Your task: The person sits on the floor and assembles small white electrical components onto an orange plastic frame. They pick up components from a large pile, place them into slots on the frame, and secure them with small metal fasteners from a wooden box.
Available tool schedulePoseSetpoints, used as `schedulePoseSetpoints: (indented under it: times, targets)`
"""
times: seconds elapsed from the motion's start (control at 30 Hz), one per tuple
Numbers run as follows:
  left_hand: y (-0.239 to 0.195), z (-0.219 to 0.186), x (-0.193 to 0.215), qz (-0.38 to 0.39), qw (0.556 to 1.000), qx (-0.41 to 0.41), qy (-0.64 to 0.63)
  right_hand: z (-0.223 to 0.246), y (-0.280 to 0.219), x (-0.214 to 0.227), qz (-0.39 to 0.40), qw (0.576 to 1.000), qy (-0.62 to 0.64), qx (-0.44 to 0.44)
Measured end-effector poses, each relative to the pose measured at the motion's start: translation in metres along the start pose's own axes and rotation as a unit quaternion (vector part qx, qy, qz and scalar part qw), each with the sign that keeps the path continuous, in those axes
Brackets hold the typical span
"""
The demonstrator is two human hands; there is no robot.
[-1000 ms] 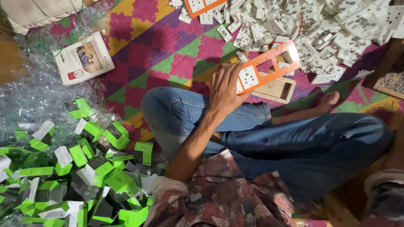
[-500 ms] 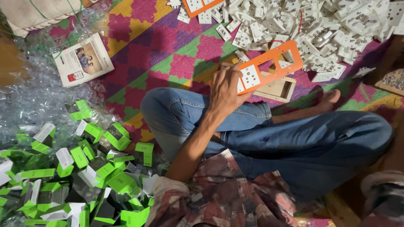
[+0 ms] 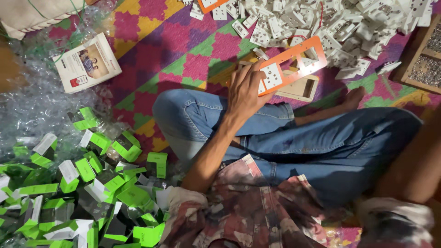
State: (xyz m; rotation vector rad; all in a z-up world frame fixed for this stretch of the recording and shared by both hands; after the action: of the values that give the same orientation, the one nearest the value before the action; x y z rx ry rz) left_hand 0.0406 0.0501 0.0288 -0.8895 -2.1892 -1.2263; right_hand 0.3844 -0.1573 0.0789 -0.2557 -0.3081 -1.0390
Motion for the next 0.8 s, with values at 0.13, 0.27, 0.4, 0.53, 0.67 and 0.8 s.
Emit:
schedulePoseSetpoints:
  times: [0.13, 0.27, 0.4, 0.53, 0.67, 0.8]
  targets:
    - [-0.002, 0.0, -0.004, 0.009, 1.0, 0.003, 0.002, 0.026, -0.033, -0.042, 0.066, 0.995, 0.074, -0.02]
    - [-0.002, -0.001, -0.002, 0.012, 1.0, -0.002, 0.005, 0.015, -0.065, -0.103, 0.128, 0.985, 0.076, -0.091]
    - [-0.003, -0.003, -0.006, 0.046, 0.999, -0.003, 0.005, 0.003, -0.082, -0.138, 0.191, 0.974, 0.078, -0.091]
    - [-0.003, -0.004, -0.006, 0.057, 0.998, -0.008, 0.016, -0.003, -0.089, -0.153, 0.238, 0.958, 0.133, -0.089]
    - [-0.001, -0.006, -0.006, 0.051, 0.998, -0.015, 0.016, -0.011, -0.093, -0.158, 0.233, 0.965, 0.071, -0.095]
    - [-0.003, -0.007, -0.006, 0.05, 0.999, -0.014, 0.01, -0.015, -0.097, -0.164, 0.241, 0.963, 0.061, -0.107]
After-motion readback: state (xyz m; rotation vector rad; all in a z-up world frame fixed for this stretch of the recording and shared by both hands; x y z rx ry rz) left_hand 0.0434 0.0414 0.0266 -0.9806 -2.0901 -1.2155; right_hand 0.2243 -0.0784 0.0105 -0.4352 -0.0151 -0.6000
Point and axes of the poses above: each hand's wrist, its own y-axis towards the middle knuckle, its own x-axis out of the back of the hand, z = x × y, the point moved 8 cm from there along y, towards the middle knuckle, and after that the axes turned 13 degrees about -x, right-handed, at the moved point
